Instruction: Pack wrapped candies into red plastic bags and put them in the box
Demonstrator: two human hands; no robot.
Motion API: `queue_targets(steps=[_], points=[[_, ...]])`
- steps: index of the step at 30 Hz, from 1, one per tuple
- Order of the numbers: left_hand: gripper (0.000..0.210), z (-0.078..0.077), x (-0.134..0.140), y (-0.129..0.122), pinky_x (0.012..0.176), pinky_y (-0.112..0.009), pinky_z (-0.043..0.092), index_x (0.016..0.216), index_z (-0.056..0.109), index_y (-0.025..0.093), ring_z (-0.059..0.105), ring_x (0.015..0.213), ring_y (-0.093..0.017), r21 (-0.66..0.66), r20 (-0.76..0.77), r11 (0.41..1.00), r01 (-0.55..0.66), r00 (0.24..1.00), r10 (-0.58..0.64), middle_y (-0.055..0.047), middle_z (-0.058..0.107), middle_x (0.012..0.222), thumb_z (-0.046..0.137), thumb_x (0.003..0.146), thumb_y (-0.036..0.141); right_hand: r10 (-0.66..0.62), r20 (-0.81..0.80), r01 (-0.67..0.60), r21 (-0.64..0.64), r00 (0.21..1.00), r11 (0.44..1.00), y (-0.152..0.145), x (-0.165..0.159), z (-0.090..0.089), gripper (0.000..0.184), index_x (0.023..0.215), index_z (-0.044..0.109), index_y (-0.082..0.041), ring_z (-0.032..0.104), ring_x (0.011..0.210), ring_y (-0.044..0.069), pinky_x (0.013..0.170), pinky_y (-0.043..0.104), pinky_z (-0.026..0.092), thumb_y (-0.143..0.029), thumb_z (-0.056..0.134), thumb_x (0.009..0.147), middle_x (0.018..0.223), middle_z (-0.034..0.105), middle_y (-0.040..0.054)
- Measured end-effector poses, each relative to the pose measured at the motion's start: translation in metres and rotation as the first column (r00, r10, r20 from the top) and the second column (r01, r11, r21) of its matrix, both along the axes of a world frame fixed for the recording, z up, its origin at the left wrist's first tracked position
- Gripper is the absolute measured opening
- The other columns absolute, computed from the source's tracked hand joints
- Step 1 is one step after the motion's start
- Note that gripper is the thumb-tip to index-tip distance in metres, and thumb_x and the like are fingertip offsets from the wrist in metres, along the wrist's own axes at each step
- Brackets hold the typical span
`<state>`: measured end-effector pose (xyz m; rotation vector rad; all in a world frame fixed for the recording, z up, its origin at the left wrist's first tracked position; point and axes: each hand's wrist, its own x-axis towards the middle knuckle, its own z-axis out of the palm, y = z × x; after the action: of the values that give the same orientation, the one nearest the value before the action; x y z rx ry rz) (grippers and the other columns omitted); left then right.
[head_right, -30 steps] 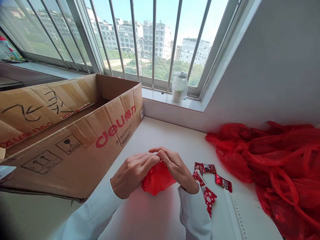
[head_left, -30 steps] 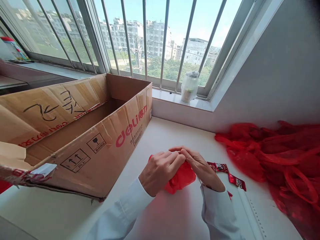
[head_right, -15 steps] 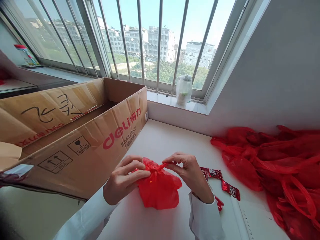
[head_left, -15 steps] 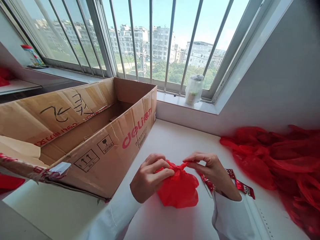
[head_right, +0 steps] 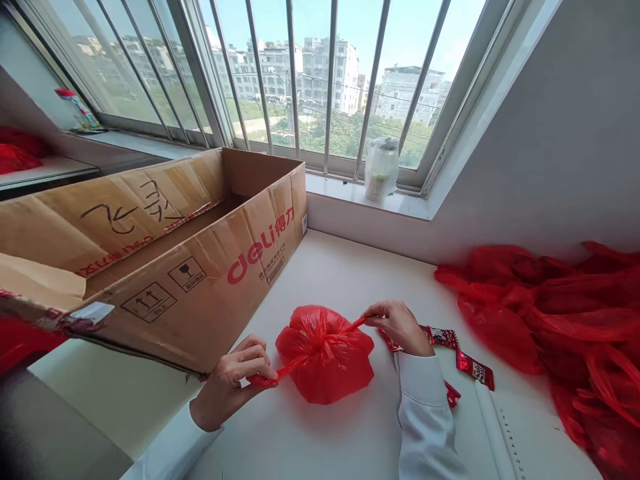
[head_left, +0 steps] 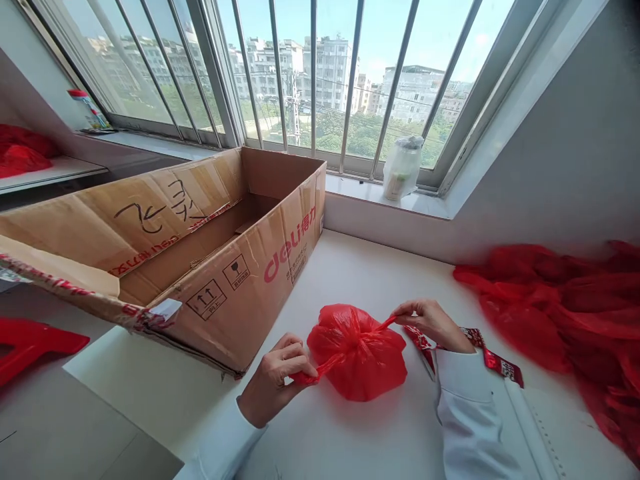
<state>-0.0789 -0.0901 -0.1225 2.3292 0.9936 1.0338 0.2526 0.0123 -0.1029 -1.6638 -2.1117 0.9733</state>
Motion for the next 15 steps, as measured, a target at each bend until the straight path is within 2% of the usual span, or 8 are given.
queue_targets(steps=[2, 3, 6, 7, 9, 12, 14, 15], points=[[0.008, -0.001, 0.0, -0.002, 0.077, -0.026, 0.046, 0.091, 0.065, 0.021, 0.052, 0.087, -0.016, -0.082, 0.004, 0.996, -0.025, 1.0, 0.026, -0.002, 0.062, 0.082, 0.057, 0.091, 0.019, -0.04, 0.091, 0.028, 0.126, 0.995, 0.992, -0.007, -0.003, 0.015, 0.03, 0.101, 0.073, -0.024, 0.062, 0.097, 0.025, 0.085, 0.036, 0.046, -0.033, 0.053, 0.079, 0.103, 0.071, 0.005], [0.012, -0.001, 0.0, -0.003, 0.081, -0.028, 0.047, 0.102, 0.063, 0.023, 0.054, 0.092, -0.017, -0.126, 0.008, 0.991, -0.033, 0.999, 0.035, -0.003, 0.063, 0.092, 0.058, 0.091, 0.023, -0.042, 0.118, 0.017, 0.206, 0.992, 0.978, -0.011, -0.006, 0.023, 0.034, 0.109, 0.07, -0.026, 0.059, 0.106, 0.026, 0.089, 0.038, 0.046, -0.033, 0.053, 0.081, 0.113, 0.068, 0.0051], [0.052, 0.001, 0.001, -0.006, 0.092, -0.032, 0.046, 0.132, 0.046, 0.026, 0.055, 0.105, -0.019, -0.202, 0.049, 0.978, -0.048, 0.997, 0.059, -0.007, 0.057, 0.118, 0.061, 0.087, 0.047, 0.106, 0.159, -0.159, 0.369, 0.982, 0.916, -0.027, -0.029, 0.036, 0.045, 0.128, 0.056, -0.032, 0.051, 0.121, 0.026, 0.094, 0.039, 0.046, -0.039, 0.053, 0.084, 0.132, 0.057, 0.0042], [0.059, 0.001, 0.0, -0.008, 0.092, -0.032, 0.046, 0.135, 0.041, 0.026, 0.055, 0.106, -0.02, -0.202, 0.063, 0.978, -0.058, 0.995, 0.072, -0.008, 0.056, 0.119, 0.058, 0.086, 0.054, 0.174, 0.184, -0.235, 0.394, 0.967, 0.888, -0.032, -0.041, 0.032, 0.048, 0.132, 0.053, -0.033, 0.051, 0.12, 0.026, 0.093, 0.039, 0.047, -0.04, 0.054, 0.084, 0.133, 0.056, 0.0047], [0.06, -0.002, -0.006, -0.013, 0.09, -0.032, 0.048, 0.134, 0.042, 0.024, 0.057, 0.104, -0.02, -0.168, 0.058, 0.98, -0.105, 0.991, 0.117, -0.009, 0.058, 0.116, 0.049, 0.087, 0.061, 0.258, 0.264, -0.354, 0.439, 0.929, 0.826, -0.039, -0.067, 0.013, 0.056, 0.136, 0.049, -0.032, 0.055, 0.116, 0.028, 0.091, 0.042, 0.05, -0.034, 0.058, 0.081, 0.132, 0.056, 0.0071], [0.047, -0.019, -0.03, -0.021, 0.081, -0.031, 0.049, 0.122, 0.052, 0.023, 0.06, 0.092, -0.019, -0.038, -0.024, 0.978, -0.207, 0.978, 0.206, -0.007, 0.064, 0.103, 0.039, 0.093, 0.057, 0.258, 0.355, -0.415, 0.502, 0.899, 0.759, -0.032, -0.099, -0.023, 0.049, 0.128, 0.055, -0.029, 0.065, 0.098, 0.028, 0.079, 0.041, 0.054, -0.018, 0.051, 0.08, 0.113, 0.067, 0.009], [0.046, -0.035, -0.053, -0.025, 0.073, -0.03, 0.049, 0.111, 0.058, 0.022, 0.06, 0.079, -0.018, 0.083, -0.047, 0.965, -0.248, 0.967, 0.252, -0.006, 0.066, 0.088, 0.033, 0.095, 0.056, 0.299, 0.345, -0.442, 0.483, 0.89, 0.756, -0.012, -0.108, -0.031, 0.041, 0.118, 0.06, -0.035, 0.069, 0.082, 0.024, 0.068, 0.035, 0.056, -0.018, 0.048, 0.082, 0.097, 0.071, 0.0065], [0.044, -0.043, -0.065, -0.027, 0.069, -0.029, 0.049, 0.108, 0.059, 0.021, 0.06, 0.073, -0.017, 0.123, -0.049, 0.959, -0.254, 0.964, 0.262, -0.005, 0.066, 0.081, 0.031, 0.097, 0.054, 0.317, 0.316, -0.439, 0.485, 0.894, 0.756, 0.002, -0.109, -0.027, 0.037, 0.113, 0.061, -0.039, 0.069, 0.074, 0.023, 0.06, 0.033, 0.056, -0.022, 0.05, 0.083, 0.09, 0.072, 0.0049]])
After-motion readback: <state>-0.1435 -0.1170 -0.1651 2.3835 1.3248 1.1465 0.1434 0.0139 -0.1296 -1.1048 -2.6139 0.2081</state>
